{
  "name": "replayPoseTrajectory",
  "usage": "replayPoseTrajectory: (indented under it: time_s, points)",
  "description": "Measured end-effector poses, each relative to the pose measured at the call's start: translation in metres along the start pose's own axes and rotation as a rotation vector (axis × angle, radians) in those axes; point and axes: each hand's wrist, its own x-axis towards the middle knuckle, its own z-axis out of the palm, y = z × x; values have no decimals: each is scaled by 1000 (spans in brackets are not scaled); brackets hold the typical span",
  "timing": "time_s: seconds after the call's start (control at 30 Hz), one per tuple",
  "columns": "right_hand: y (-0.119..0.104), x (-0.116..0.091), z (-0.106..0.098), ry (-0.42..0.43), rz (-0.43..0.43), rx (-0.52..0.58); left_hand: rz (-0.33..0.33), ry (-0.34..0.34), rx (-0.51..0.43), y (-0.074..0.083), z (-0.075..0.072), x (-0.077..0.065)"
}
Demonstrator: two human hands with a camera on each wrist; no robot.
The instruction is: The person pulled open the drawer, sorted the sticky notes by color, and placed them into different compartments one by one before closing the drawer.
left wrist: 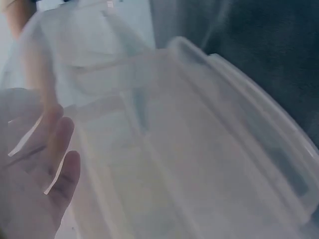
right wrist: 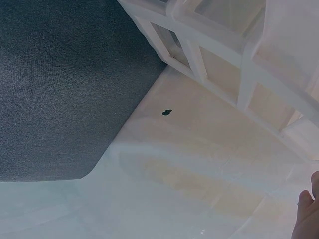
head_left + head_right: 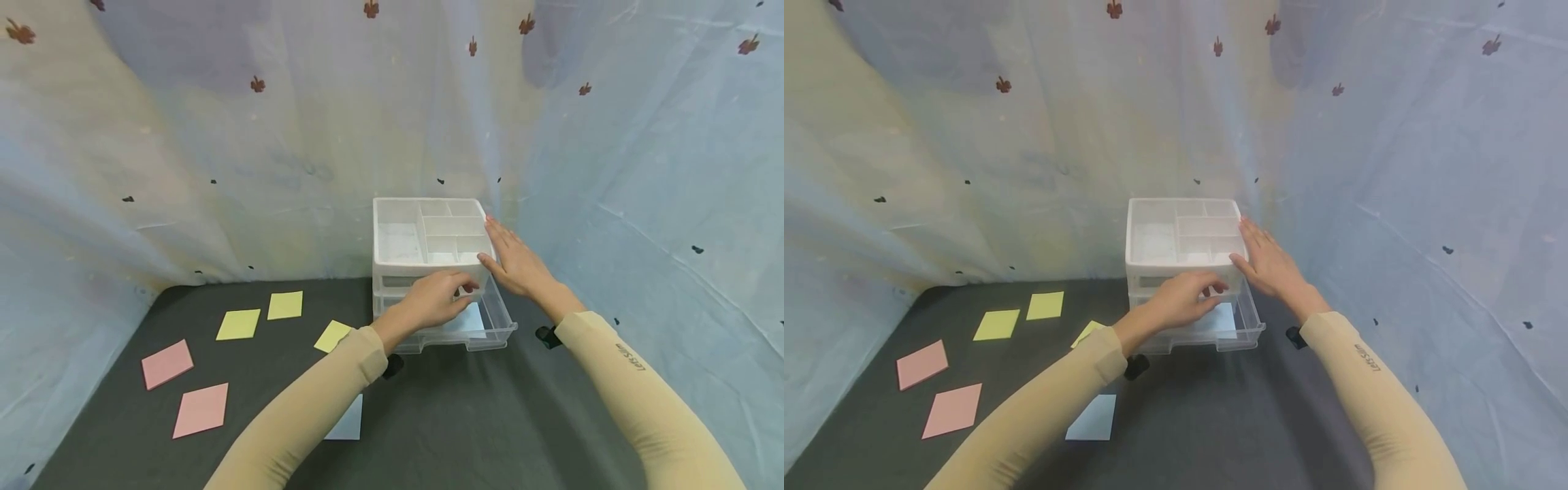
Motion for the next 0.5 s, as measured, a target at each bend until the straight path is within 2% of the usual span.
replayPoseTrajectory:
  time_s: [0.5]
  points:
    - [-1, -1, -1, -4, 7, 1, 133, 210, -151, 10, -41, -28]
